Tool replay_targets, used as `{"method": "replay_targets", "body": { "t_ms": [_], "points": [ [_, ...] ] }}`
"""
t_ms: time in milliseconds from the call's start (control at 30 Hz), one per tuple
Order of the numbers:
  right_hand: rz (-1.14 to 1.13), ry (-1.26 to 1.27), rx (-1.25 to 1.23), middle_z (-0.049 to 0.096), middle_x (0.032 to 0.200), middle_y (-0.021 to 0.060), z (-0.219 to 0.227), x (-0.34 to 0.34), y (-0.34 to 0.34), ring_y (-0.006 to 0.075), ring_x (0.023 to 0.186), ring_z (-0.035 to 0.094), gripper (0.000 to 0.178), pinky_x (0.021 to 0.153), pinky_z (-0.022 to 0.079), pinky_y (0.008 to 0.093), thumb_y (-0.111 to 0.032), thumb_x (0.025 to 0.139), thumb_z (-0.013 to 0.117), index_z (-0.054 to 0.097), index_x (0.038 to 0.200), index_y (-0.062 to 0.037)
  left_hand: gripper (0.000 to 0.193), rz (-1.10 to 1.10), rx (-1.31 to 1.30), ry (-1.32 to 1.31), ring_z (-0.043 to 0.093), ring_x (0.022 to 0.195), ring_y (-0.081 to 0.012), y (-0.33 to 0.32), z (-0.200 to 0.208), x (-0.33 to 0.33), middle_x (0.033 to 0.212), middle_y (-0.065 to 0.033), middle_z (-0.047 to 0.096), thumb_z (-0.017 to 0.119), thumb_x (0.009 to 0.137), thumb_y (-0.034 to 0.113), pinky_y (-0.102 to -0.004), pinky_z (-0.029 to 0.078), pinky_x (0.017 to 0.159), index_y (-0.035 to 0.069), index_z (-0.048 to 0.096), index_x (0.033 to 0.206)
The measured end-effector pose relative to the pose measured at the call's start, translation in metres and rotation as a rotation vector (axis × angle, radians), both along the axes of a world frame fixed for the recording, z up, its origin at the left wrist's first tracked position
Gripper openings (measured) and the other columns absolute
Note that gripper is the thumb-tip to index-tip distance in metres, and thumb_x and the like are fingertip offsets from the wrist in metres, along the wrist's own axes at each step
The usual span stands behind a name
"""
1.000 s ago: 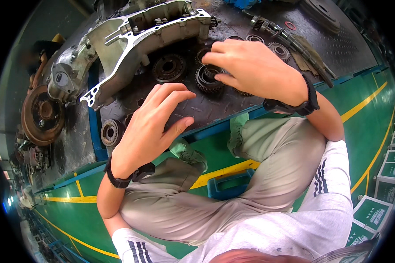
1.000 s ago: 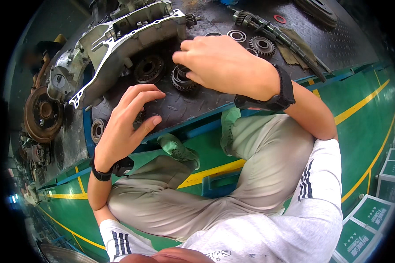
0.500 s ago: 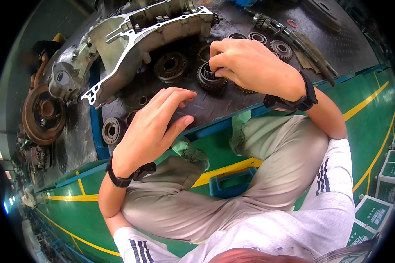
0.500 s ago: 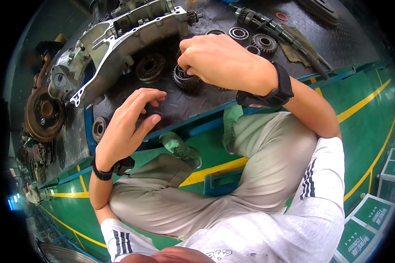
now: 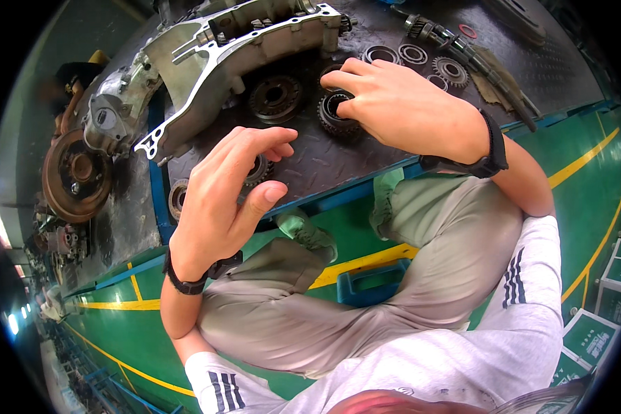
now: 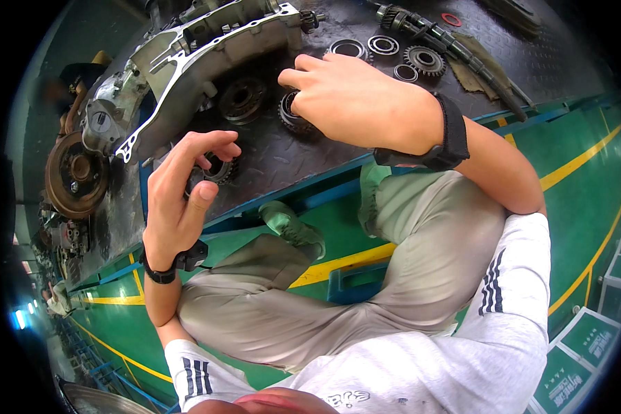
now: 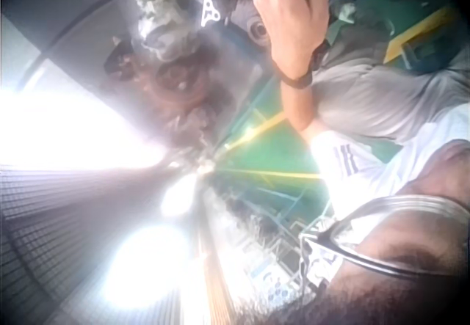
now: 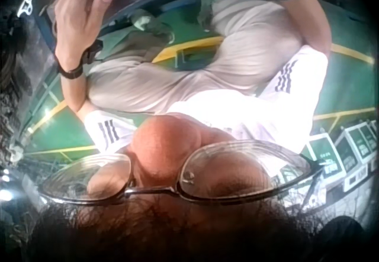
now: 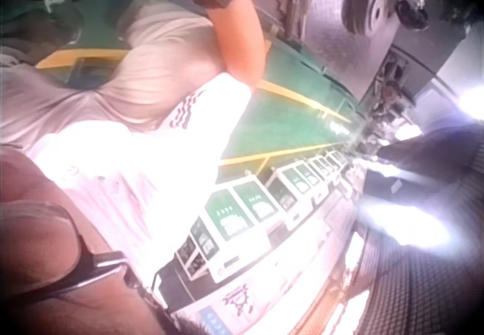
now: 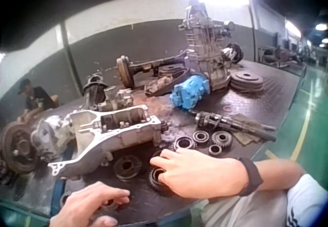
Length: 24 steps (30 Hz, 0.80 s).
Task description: The person assembles a gearbox by sliding gears, bearings, and sync rings onto a metal shaft by hand, then positions the shaft assembly and other individual gears into a metal housing.
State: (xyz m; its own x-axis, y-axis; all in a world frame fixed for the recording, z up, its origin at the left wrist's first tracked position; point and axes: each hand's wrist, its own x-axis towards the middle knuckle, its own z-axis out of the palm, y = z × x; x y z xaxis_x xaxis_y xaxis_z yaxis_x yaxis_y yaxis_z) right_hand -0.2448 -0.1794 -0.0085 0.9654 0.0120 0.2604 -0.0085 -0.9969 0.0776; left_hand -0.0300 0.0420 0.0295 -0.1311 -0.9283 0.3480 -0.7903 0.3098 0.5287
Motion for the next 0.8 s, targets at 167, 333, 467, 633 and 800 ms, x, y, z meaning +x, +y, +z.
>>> {"method": "replay_targets", "body": {
  "t_ms": [167,333,467,633,800],
  "points": [
    [-0.023,0.042,0.059,0.059,0.158,0.0198,-0.008,-0.005,-0.002,0.0364,0.143,0.056,0.027,0.111,0.053,0.0456,-0.016,0.089,0.082,0.080,0.108,0.0022,0.068,-0.014,-0.022,0.001,0.073,0.103,-0.0249,0.000,-0.002,0.001,0.116,-0.0138,0.078,0.054,0.113,0.059,-0.0341,0.051,0.087,-0.002,0.069,0.138],
    [-0.013,-0.025,0.126,0.057,0.160,0.0190,0.006,-0.006,-0.001,0.0372,0.147,0.053,0.029,0.115,0.052,0.0471,-0.020,0.090,0.085,0.077,0.107,0.0022,0.064,-0.005,-0.055,0.016,0.073,0.102,-0.0253,0.001,-0.003,0.001,0.114,-0.0144,0.079,0.055,0.114,0.056,-0.0342,0.052,0.085,-0.002,0.070,0.135],
    [-0.002,-0.093,0.197,0.068,0.138,0.0117,0.016,-0.001,0.001,0.0330,0.133,0.062,0.018,0.106,0.055,0.0453,-0.011,0.091,0.081,0.078,0.106,-0.0012,0.061,-0.001,-0.083,0.012,0.074,0.101,-0.0258,0.003,-0.005,0.004,0.111,-0.0148,0.079,0.056,0.114,0.054,-0.0342,0.052,0.084,-0.003,0.072,0.131],
    [0.019,-0.224,0.287,0.072,0.109,0.0088,-0.001,0.008,-0.001,0.0319,0.115,0.070,0.011,0.092,0.059,0.0468,-0.001,0.090,0.074,0.079,0.100,-0.0028,0.050,-0.012,-0.110,0.008,0.073,0.100,-0.0270,0.003,-0.005,0.006,0.110,-0.0141,0.078,0.063,0.111,0.044,-0.0360,0.055,0.083,-0.002,0.072,0.129],
    [0.012,-0.221,0.281,0.076,0.112,0.0121,-0.006,0.000,-0.019,0.0382,0.100,0.073,0.021,0.088,0.059,0.0462,-0.004,0.093,0.076,0.080,0.113,-0.0003,0.042,-0.010,-0.136,0.013,0.073,0.098,-0.0278,-0.007,-0.001,-0.003,0.108,-0.0130,0.076,0.071,0.108,0.036,-0.0370,0.057,0.081,-0.001,0.073,0.127]
  ]
}}
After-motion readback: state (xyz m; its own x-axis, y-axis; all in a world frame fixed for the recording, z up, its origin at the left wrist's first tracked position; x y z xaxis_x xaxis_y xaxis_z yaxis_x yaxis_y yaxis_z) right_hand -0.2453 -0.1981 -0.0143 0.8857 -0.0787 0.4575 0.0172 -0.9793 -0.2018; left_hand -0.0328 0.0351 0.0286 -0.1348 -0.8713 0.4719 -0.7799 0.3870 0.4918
